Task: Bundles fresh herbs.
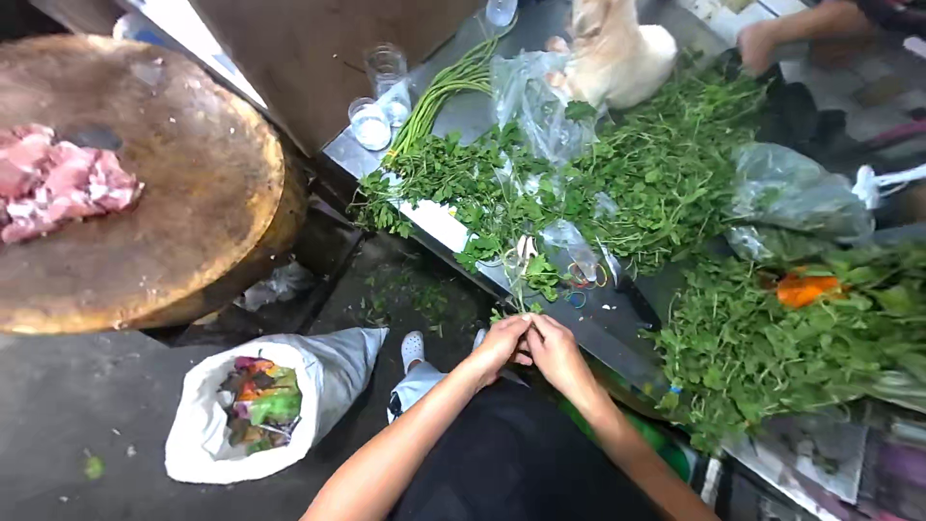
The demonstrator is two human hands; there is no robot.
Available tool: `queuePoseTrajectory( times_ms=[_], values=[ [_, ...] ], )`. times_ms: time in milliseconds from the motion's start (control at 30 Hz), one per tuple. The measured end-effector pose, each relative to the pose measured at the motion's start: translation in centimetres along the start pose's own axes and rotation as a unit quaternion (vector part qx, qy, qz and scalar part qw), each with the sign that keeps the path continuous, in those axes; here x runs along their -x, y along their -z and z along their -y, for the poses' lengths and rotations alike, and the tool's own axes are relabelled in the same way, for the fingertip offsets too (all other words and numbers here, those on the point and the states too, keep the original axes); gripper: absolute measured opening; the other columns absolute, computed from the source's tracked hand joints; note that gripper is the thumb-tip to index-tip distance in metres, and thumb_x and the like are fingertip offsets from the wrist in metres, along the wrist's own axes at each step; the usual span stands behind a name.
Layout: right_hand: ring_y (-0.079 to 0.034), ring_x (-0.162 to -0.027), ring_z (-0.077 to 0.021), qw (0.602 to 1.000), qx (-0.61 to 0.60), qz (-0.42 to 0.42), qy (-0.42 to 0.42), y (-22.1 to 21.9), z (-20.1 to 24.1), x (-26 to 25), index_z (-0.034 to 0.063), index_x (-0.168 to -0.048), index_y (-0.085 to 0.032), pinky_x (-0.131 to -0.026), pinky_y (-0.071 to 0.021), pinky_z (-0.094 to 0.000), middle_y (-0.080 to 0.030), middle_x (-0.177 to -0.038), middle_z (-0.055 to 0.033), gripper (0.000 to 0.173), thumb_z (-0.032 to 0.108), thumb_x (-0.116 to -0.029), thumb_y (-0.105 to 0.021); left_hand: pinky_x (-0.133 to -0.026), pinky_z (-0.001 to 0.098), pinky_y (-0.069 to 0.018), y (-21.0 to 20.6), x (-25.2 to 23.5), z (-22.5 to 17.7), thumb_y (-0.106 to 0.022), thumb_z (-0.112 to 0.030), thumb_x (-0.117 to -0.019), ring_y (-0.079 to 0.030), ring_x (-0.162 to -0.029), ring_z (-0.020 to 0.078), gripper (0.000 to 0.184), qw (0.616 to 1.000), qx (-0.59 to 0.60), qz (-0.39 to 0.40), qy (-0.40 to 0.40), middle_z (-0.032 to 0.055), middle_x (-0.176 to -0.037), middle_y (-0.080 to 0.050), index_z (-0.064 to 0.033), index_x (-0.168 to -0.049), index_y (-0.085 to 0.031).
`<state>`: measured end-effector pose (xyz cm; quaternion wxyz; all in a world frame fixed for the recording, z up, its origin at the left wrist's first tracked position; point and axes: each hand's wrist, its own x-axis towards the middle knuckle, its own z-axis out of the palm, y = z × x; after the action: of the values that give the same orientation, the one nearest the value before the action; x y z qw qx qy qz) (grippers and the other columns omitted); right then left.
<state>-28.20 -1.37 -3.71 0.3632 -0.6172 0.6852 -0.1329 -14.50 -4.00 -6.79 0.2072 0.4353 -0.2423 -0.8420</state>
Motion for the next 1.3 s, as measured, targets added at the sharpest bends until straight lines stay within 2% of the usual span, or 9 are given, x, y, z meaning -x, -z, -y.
queuePoseTrajectory(
  times_ms=[133, 267, 467, 567, 700, 900, 1000, 1200, 1300],
  values=[
    [-0.061, -0.124, -0.0330, 0.990, 0.063, 0.123, -0.019, -0.5, 1.4, 0.3, -0.0005, -0.151, -0.045, -0.107, -0.0495, -0.0457, -0.056, -0.139, -0.0221, 0.049, 0.012, -0.1033, -0.049, -0.072, 0.0348, -0.0575, -0.2, -0.2, 0.7, -0.032, -0.029, -0.1136, -0.067, -0.081, 0.0165, 0.040, 0.994, 0.040, -0.098, -0.006, 0.0083, -0.094, -0.069, -0.0021, -0.123, -0.061],
    [-0.049, -0.140, -0.0319, 0.986, 0.000, 0.167, -0.012, -0.8, 1.2, 0.8, 0.0002, -0.160, -0.029, -0.117, -0.0405, -0.0441, -0.044, -0.155, -0.0227, 0.059, 0.009, -0.1033, -0.045, -0.075, 0.0350, -0.0576, 0.3, -0.7, 0.9, -0.035, -0.019, -0.1118, -0.067, -0.082, 0.0162, 0.034, 0.987, 0.027, -0.155, -0.037, 0.0080, -0.091, -0.069, 0.0000, -0.113, -0.062],
    [-0.071, -0.098, -0.0211, 0.981, -0.191, 0.026, -0.034, -0.2, -1.6, 0.6, 0.0069, -0.151, -0.048, -0.088, -0.0590, -0.0394, -0.070, -0.119, -0.0130, 0.051, 0.001, -0.1015, -0.041, -0.075, 0.0375, -0.0601, 0.8, -0.6, 0.3, -0.030, -0.018, -0.1127, -0.070, -0.079, 0.0204, 0.037, 0.986, -0.015, -0.162, -0.032, 0.0110, -0.090, -0.070, 0.0025, -0.107, -0.060],
    [-0.066, -0.108, -0.0187, 0.981, -0.190, -0.041, -0.012, 0.0, -2.9, 0.2, 0.0081, -0.138, -0.063, -0.092, -0.0558, -0.0342, -0.065, -0.129, -0.0124, 0.040, 0.007, -0.1006, -0.047, -0.073, 0.0381, -0.0613, 0.9, 0.0, -0.3, -0.028, -0.020, -0.1136, -0.072, -0.080, 0.0235, 0.039, 0.987, -0.024, -0.160, -0.004, 0.0152, -0.098, -0.072, 0.0039, -0.110, -0.060],
    [-0.057, -0.131, -0.0211, 0.984, -0.156, 0.025, 0.079, -0.6, -2.8, -0.6, 0.0074, -0.142, -0.060, -0.109, -0.0485, -0.0356, -0.056, -0.147, -0.0129, 0.043, 0.016, -0.1005, -0.060, -0.070, 0.0391, -0.0614, 1.1, 0.5, -0.6, -0.035, -0.020, -0.1130, -0.070, -0.075, 0.0212, 0.037, 0.986, -0.060, -0.158, -0.011, 0.0120, -0.088, -0.070, 0.0039, -0.107, -0.063],
    [-0.069, -0.085, -0.0276, 0.990, -0.077, -0.008, 0.119, -3.1, -1.4, -0.5, -0.0013, -0.102, -0.073, -0.079, -0.0587, -0.0417, -0.068, -0.096, -0.0164, 0.026, 0.015, -0.1024, -0.052, -0.069, 0.0354, -0.0541, 2.4, 0.6, -1.3, -0.045, -0.022, -0.1071, -0.062, -0.068, 0.0126, 0.036, 0.902, -0.377, -0.191, -0.092, 0.0022, -0.073, -0.063, -0.0055, -0.083, -0.065],
    [-0.070, -0.078, -0.0269, 0.988, -0.063, -0.042, 0.138, -3.1, -0.2, -0.9, 0.0005, -0.093, -0.071, -0.068, -0.0588, -0.0430, -0.068, -0.090, -0.0144, 0.025, 0.016, -0.1004, -0.053, -0.070, 0.0376, -0.0526, 1.9, 1.1, -2.8, -0.042, -0.024, -0.1085, -0.060, -0.069, 0.0151, 0.035, 0.859, -0.457, -0.217, -0.076, 0.0042, -0.074, -0.060, -0.0038, -0.090, -0.064],
    [-0.069, -0.105, -0.0275, 0.986, -0.105, -0.011, 0.126, -1.6, 0.9, -3.0, 0.0071, -0.121, -0.072, -0.092, -0.0569, -0.0444, -0.070, -0.115, -0.0145, 0.030, 0.026, -0.1028, -0.057, -0.063, 0.0361, -0.0606, 2.6, 2.3, -7.1, -0.041, -0.025, -0.1114, -0.067, -0.064, 0.0160, 0.035, 0.861, -0.464, -0.203, -0.047, 0.0081, -0.080, -0.068, 0.0001, -0.105, -0.065],
    [-0.061, -0.124, -0.0284, 0.987, -0.108, 0.021, 0.115, -0.6, -0.3, -3.6, 0.0093, -0.134, -0.066, -0.107, -0.0488, -0.0441, -0.063, -0.133, -0.0149, 0.036, 0.025, -0.1023, -0.059, -0.087, 0.0474, -0.0563, 2.3, 4.2, -13.0, -0.044, -0.025, -0.1105, -0.069, -0.092, 0.0275, 0.037, 0.760, -0.615, -0.208, -0.025, 0.0190, -0.104, -0.069, 0.0023, -0.123, -0.064]
  ],
)
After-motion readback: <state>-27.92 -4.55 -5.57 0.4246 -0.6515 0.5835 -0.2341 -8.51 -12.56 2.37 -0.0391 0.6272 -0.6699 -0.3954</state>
